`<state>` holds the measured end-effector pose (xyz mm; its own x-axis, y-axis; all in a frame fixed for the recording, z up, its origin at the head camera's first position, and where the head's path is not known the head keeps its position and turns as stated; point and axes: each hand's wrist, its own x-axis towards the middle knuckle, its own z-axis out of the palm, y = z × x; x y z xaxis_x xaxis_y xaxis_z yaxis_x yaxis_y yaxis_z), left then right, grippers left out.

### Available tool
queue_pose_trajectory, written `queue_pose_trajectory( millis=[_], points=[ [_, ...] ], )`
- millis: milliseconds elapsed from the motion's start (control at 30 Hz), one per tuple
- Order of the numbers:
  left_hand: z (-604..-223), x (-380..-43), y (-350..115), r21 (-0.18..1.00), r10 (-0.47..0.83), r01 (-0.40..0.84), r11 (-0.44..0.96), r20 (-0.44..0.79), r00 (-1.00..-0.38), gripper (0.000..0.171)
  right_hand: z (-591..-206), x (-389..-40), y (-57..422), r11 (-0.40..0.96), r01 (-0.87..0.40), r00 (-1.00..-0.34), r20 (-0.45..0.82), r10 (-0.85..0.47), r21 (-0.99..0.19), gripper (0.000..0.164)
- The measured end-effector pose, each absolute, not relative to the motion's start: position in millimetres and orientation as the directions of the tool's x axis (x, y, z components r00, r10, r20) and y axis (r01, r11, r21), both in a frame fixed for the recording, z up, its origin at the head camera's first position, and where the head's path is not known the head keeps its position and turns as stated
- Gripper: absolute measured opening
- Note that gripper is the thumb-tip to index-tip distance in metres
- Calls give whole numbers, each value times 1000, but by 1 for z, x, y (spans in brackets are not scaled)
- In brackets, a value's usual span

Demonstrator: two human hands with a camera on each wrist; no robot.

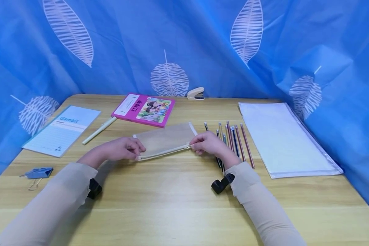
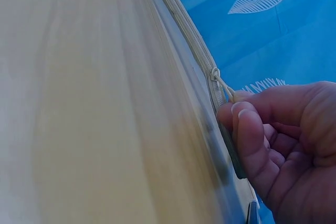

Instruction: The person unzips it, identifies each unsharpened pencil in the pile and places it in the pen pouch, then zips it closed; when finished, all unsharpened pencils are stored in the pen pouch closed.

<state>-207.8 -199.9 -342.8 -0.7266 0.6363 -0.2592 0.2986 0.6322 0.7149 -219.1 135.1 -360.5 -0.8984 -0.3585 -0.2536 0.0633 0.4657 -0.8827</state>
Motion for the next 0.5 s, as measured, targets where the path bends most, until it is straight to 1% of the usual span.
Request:
queue_pose_trajectory(
  millis=[500],
  points=[
    [-341,-209,-201,724,629,271,635,-280,-725,6,-353,-226,151,497,82,-890,-288,-354,-864,16]
  ],
)
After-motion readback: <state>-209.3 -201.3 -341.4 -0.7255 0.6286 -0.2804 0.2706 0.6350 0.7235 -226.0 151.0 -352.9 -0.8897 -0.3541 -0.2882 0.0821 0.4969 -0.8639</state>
